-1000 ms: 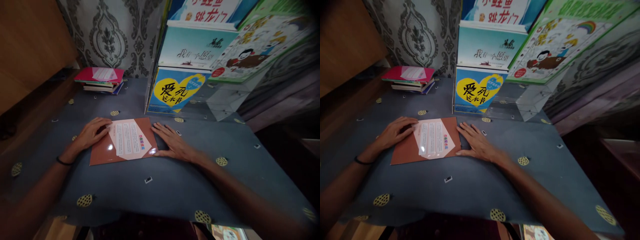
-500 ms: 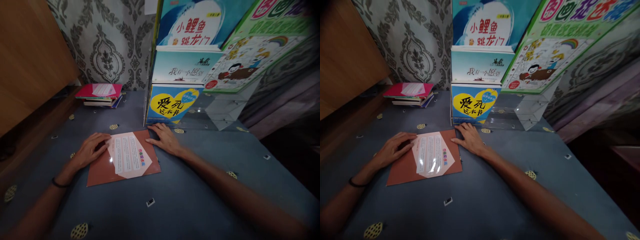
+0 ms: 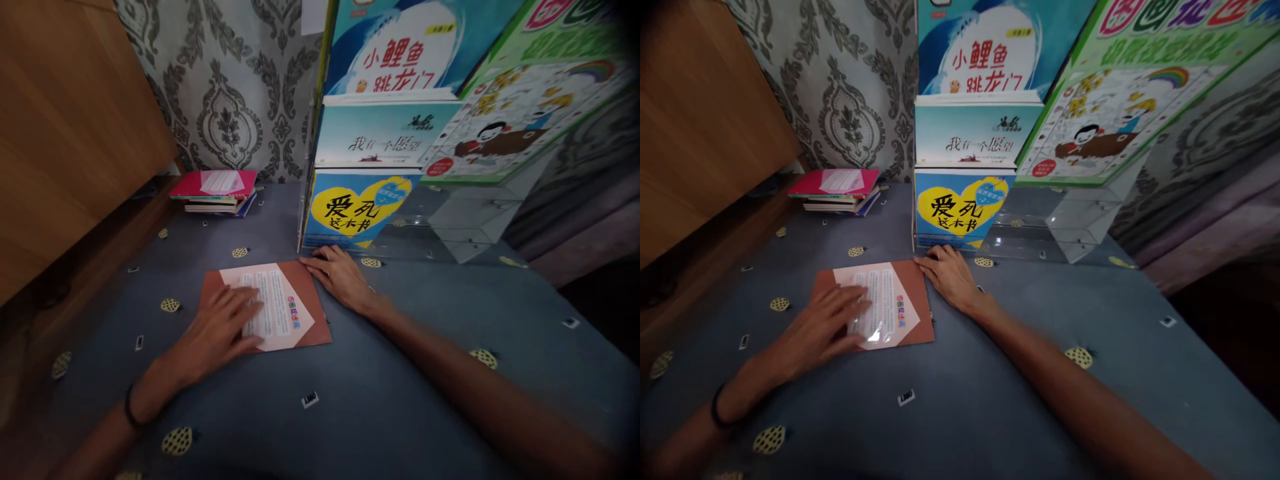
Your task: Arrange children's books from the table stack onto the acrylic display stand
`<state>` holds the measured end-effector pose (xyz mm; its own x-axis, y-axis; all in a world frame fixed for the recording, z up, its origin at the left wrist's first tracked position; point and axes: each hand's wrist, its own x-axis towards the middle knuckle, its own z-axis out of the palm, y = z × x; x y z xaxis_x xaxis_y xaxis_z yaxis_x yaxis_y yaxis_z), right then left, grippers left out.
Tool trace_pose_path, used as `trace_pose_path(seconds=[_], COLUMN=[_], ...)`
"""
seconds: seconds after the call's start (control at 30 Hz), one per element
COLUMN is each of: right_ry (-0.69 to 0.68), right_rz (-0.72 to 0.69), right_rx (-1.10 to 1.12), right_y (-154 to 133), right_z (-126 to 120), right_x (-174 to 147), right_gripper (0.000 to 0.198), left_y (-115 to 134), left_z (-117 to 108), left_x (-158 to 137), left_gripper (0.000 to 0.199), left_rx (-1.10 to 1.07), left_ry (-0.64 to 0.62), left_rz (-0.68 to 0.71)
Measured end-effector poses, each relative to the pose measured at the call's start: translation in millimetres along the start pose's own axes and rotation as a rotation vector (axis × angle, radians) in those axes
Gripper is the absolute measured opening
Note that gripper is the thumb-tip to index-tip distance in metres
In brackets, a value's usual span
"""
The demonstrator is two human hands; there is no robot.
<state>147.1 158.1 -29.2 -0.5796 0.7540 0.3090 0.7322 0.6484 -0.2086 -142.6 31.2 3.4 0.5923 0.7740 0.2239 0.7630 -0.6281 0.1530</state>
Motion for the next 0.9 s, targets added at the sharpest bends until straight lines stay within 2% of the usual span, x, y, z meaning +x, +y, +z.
trace_pose_path(seconds=[0.07, 0.13, 0.3, 0.43, 0.57, 0.63, 0.7, 0.83, 0.9], right_ry=[0.002, -0.003, -0.019, -0.032, -0.078, -0.1, -0.109, -0.078, -0.064], right_rz=[-0.006, -0.011, -0.012, -0.025, -0.086, -0.082, -0.064, -0.07, 0.024], right_rx=[-0.014, -0.034, -0.041, 0.016, 0.152, 0.223, 0.299, 0.54, 0.743], right_y=[-0.4, -1.5, -5.6, -8.5, -10.1, -9.8, -8.6, -7.0, -9.5], right_z=[0.2, 0.0, -1.3, -3.1, -5.8, -7.7, -9.8, -14.0, -16.0], right_x=[-0.2, -0.7, -2.9, -4.8, -5.5, -6.0, -6.9, -8.3, -8.2], right_gripper=[0.041, 0.042, 0.043, 0.044, 0.046, 0.049, 0.052, 0.064, 0.068], left_y=[15.5, 22.4, 25.0, 31.9, 35.5, 37.1, 39.3, 40.2, 37.4], left_z=[2.7, 4.5, 8.1, 8.5, -1.0, -9.3, -19.1, -40.7, -51.1], left_x=[-3.3, -4.5, -5.5, -8.3, -5.7, -3.2, -1.3, 1.6, 3.4], left_gripper=[0.06, 0.064, 0.055, 0.04, 0.041, 0.037, 0.031, 0.024, 0.03], left_rx=[-0.006, 0.023, 0.164, 0.285, 0.253, 0.135, -0.017, -0.341, -0.533], left_ry=[-0.048, -0.062, -0.07, -0.094, -0.098, -0.109, -0.103, 0.044, 0.122], left_rz=[0.021, 0.023, 0.109, 0.175, 0.196, 0.139, 0.019, -0.249, -0.376])
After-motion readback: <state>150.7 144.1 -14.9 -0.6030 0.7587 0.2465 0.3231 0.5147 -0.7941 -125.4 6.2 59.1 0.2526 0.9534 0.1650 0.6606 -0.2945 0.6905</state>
